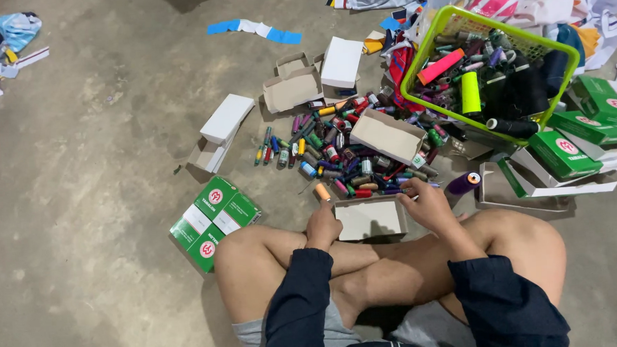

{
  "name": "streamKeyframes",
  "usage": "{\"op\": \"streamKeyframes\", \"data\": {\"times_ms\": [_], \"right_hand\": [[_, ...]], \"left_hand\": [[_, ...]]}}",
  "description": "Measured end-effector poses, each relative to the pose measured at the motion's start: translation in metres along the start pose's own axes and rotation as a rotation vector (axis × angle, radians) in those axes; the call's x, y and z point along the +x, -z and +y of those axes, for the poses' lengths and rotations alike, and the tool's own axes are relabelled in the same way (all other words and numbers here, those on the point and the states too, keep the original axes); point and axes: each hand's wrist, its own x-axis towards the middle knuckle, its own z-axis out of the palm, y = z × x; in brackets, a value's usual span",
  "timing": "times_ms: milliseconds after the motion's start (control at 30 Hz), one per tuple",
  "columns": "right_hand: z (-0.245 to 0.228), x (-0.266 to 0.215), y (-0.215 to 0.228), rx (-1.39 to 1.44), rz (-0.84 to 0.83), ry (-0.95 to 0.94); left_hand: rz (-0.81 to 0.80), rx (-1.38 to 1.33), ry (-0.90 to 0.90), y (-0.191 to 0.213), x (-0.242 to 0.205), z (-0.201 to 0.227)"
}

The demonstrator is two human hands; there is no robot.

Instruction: The person sorts through a large pile of multicolored thread spools on the floor, picking up individual spools and placing them into a small cardboard box.

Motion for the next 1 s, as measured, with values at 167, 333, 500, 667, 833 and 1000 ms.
{"op": "streamKeyframes", "data": {"times_ms": [167, 333, 500, 667, 833, 1000], "right_hand": [[-0.001, -0.002, -0.001, -0.011, -0.054, 0.016], [0.003, 0.0, -0.004, 0.004, -0.054, 0.025], [-0.003, -0.001, 0.001, 0.006, -0.091, 0.029], [-0.01, 0.0, 0.006, 0.044, -0.097, 0.027], [-0.006, 0.006, 0.004, 0.07, -0.103, 0.019], [-0.004, 0.006, 0.0, 0.038, -0.124, 0.048]], "left_hand": [[0.028, 0.079, 0.004, -0.024, 0.029, -0.025], [0.243, -0.07, -0.155, -0.03, 0.035, -0.022], [0.092, -0.148, -0.165, -0.013, 0.027, 0.018], [0.098, 0.019, -0.127, -0.012, 0.048, 0.02], [0.181, 0.017, -0.161, -0.04, 0.098, 0.002], [0.273, 0.025, -0.198, 0.016, 0.053, 0.022]]}}
